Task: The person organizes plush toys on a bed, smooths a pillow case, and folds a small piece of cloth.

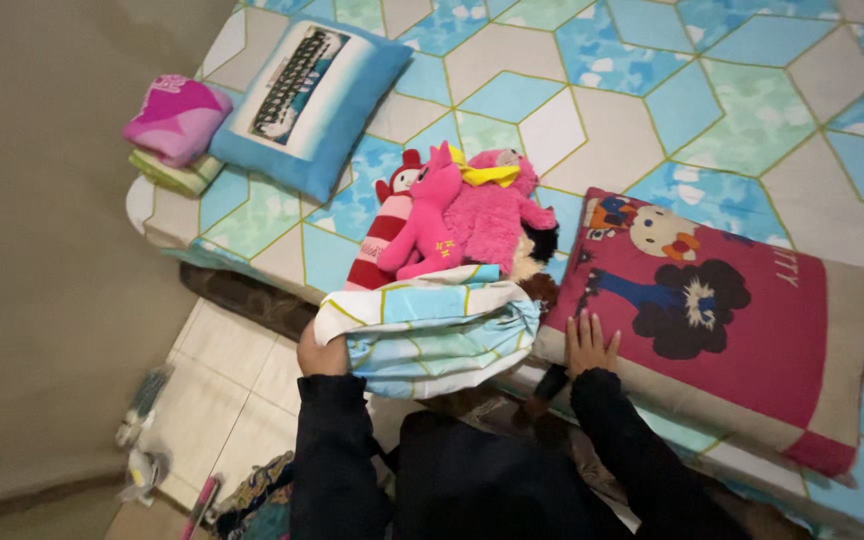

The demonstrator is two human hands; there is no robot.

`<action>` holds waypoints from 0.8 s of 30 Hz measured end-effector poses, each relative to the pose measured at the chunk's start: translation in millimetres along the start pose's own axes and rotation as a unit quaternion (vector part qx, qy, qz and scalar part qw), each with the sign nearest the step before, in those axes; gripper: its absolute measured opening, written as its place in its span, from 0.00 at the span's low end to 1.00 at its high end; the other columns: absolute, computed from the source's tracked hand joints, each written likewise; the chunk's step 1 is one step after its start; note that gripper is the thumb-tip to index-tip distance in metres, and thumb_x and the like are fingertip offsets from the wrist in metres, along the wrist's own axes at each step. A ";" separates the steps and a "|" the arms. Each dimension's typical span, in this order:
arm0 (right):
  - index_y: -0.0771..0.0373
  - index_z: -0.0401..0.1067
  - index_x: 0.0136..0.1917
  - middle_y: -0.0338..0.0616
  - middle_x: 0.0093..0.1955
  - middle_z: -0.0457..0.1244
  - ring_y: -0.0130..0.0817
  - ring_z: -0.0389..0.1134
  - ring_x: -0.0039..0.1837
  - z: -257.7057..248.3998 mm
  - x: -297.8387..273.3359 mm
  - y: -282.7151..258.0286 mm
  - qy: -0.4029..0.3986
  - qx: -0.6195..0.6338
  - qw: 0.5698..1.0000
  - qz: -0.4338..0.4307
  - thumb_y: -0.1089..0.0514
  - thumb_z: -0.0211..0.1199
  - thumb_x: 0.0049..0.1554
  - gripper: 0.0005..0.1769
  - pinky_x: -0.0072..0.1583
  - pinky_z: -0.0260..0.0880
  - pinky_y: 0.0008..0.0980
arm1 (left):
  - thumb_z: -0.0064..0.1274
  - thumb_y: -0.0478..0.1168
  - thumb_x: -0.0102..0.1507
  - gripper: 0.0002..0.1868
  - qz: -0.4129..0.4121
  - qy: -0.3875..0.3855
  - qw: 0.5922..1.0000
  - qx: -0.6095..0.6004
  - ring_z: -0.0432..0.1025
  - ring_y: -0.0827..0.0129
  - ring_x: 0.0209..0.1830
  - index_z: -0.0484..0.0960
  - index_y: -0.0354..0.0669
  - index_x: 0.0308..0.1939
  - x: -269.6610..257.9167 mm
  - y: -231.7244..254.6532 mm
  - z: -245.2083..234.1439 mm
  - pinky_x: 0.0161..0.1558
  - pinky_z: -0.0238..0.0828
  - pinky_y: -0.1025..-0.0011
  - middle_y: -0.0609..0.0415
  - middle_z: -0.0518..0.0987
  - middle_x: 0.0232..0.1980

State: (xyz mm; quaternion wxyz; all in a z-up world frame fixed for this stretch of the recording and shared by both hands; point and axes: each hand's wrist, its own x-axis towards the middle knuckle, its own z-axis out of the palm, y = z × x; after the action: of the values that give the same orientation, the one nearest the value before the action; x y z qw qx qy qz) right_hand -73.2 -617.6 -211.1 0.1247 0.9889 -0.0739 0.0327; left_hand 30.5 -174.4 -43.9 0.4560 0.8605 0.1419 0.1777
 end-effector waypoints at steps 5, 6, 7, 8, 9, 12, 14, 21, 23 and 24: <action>0.47 0.53 0.81 0.37 0.84 0.48 0.38 0.46 0.83 9.1 35.3 18.3 -0.078 0.025 0.996 -0.044 0.48 0.51 0.61 0.36 0.78 0.44 0.59 | 0.61 0.41 0.61 0.15 0.026 0.016 0.992 0.124 0.77 0.55 0.50 0.86 0.36 0.49 -16.6 7.6 -32.5 0.53 0.72 0.64 0.39 0.84 0.48; 0.49 0.53 0.81 0.39 0.83 0.48 0.40 0.46 0.82 9.8 43.9 22.6 -0.132 0.057 0.987 -0.065 0.48 0.52 0.59 0.37 0.78 0.45 0.57 | 0.60 0.41 0.61 0.16 0.006 0.007 0.996 0.084 0.78 0.58 0.50 0.85 0.36 0.50 -16.4 7.0 -35.6 0.52 0.73 0.65 0.41 0.85 0.48; 0.49 0.57 0.78 0.39 0.81 0.50 0.40 0.50 0.81 9.3 52.9 28.8 -0.143 0.089 0.984 -0.053 0.47 0.54 0.58 0.35 0.76 0.49 0.56 | 0.59 0.41 0.60 0.17 -0.014 -0.003 0.999 0.040 0.79 0.60 0.49 0.85 0.37 0.51 -14.3 6.2 -34.9 0.52 0.73 0.66 0.43 0.85 0.47; 0.48 0.60 0.74 0.40 0.80 0.53 0.41 0.53 0.79 7.9 63.3 36.4 -0.154 0.120 0.980 -0.040 0.47 0.56 0.56 0.33 0.74 0.52 0.55 | 0.58 0.41 0.59 0.19 -0.035 -0.012 0.999 -0.005 0.80 0.63 0.49 0.84 0.37 0.52 -13.0 4.6 -34.0 0.52 0.74 0.67 0.44 0.86 0.47; 0.48 0.64 0.71 0.40 0.78 0.56 0.41 0.56 0.78 5.0 74.1 47.0 -0.164 0.149 0.975 -0.025 0.47 0.58 0.55 0.31 0.73 0.56 0.54 | 0.58 0.41 0.60 0.18 -0.037 -0.011 0.999 -0.023 0.80 0.63 0.49 0.84 0.37 0.52 -10.9 3.3 -29.1 0.52 0.74 0.68 0.44 0.86 0.47; 0.44 0.73 0.68 0.48 0.62 0.70 0.55 0.72 0.62 -17.5 100.3 86.3 -0.130 0.227 0.958 0.116 0.44 0.56 0.66 0.19 0.67 0.69 0.52 | 0.59 0.41 0.61 0.17 -0.027 -0.013 0.997 -0.072 0.80 0.65 0.50 0.84 0.37 0.52 5.6 4.1 -7.5 0.52 0.73 0.69 0.45 0.86 0.48; 0.44 0.74 0.68 0.56 0.50 0.70 0.60 0.73 0.51 -47.8 112.4 135.4 -0.060 0.225 0.963 0.139 0.42 0.65 0.56 0.28 0.53 0.73 0.55 | 0.59 0.40 0.61 0.17 -0.004 -0.021 0.996 -0.091 0.80 0.66 0.50 0.84 0.37 0.53 22.0 7.0 7.9 0.53 0.73 0.69 0.45 0.86 0.49; 0.66 0.79 0.57 0.47 0.45 0.72 0.31 0.72 0.47 -245.4 45.7 247.6 0.133 0.583 0.801 0.026 0.65 0.53 0.51 0.22 0.55 0.72 0.32 | 0.59 0.45 0.61 0.16 0.060 0.006 0.993 -0.097 0.80 0.57 0.48 0.85 0.38 0.47 103.8 45.4 80.7 0.50 0.74 0.64 0.41 0.85 0.45; 0.68 0.79 0.57 0.44 0.43 0.72 0.29 0.71 0.44 -280.2 43.9 232.7 0.089 0.688 0.720 0.000 0.66 0.56 0.49 0.23 0.49 0.70 0.30 | 0.59 0.44 0.59 0.16 0.075 0.039 0.991 -0.104 0.80 0.54 0.48 0.85 0.39 0.47 139.0 73.8 91.5 0.50 0.74 0.62 0.41 0.85 0.45; 0.68 0.79 0.57 0.42 0.41 0.71 0.28 0.70 0.43 -295.9 43.7 226.4 0.068 0.735 0.674 -0.015 0.66 0.57 0.48 0.24 0.47 0.69 0.29 | 0.60 0.44 0.58 0.16 0.094 0.070 0.988 -0.100 0.79 0.52 0.48 0.84 0.38 0.46 151.8 89.2 91.6 0.50 0.74 0.61 0.40 0.85 0.45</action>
State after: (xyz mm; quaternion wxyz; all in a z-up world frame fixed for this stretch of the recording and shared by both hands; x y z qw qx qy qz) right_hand -78.7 -766.1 133.4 -0.6378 0.7571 -0.0021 0.1414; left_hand 213.9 -228.6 9.7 0.5099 0.8055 0.0735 0.2927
